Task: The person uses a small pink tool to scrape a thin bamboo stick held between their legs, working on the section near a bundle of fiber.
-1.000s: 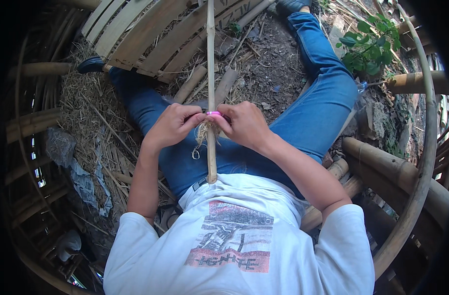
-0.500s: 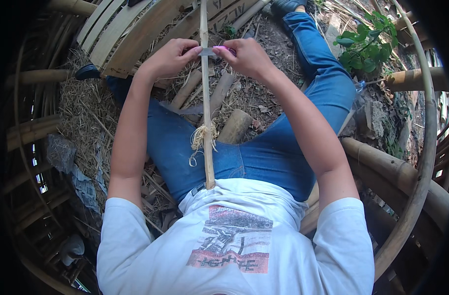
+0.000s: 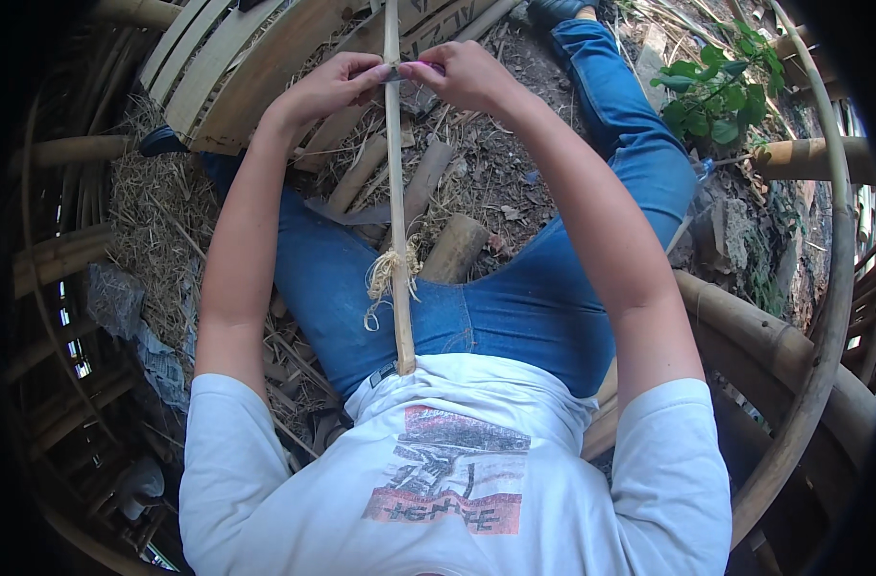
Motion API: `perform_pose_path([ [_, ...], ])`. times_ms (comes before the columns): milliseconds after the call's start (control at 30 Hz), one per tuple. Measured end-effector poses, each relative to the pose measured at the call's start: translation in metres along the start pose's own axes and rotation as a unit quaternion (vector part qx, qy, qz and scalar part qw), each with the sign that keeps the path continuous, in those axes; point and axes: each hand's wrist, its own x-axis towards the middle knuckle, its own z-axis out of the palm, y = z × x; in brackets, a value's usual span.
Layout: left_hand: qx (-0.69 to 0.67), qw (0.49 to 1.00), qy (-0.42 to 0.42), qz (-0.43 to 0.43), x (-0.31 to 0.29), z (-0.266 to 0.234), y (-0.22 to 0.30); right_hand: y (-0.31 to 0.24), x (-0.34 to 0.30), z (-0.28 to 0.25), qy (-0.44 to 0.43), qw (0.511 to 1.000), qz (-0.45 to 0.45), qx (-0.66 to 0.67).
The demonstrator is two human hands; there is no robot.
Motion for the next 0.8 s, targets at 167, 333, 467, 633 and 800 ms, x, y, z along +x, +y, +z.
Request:
perform_pose_path([
  [167, -0.047, 0.998, -0.014, 0.026, -0.003, 0.004, -0.004, 0.0, -0.004, 0.004, 0.033, 0.999, -0.003, 0.008],
  [333, -0.039, 0.999, 0.004, 0.033, -0.007, 0.008, -0.008, -0.005, -0.008, 0.004, 0.057, 0.998, -0.027, -0.025],
  [467, 0.0, 0.999, 0.012, 0.035, -0.016, 0.013, -0.007, -0.004, -0.013, 0.009, 0.064, 0.994, -0.073, -0.051],
  [633, 0.033, 0.998, 0.054, 0.031, -0.023, 0.019, 0.001, -0.008, -0.022, 0.015, 0.104, 0.989, -0.093, -0.058],
  [800, 0.044, 0.997, 0.045, 0.041, -0.025, 0.017, 0.003, -0.009, -0.025, 0.016, 0.08, 0.994, -0.064, -0.024],
])
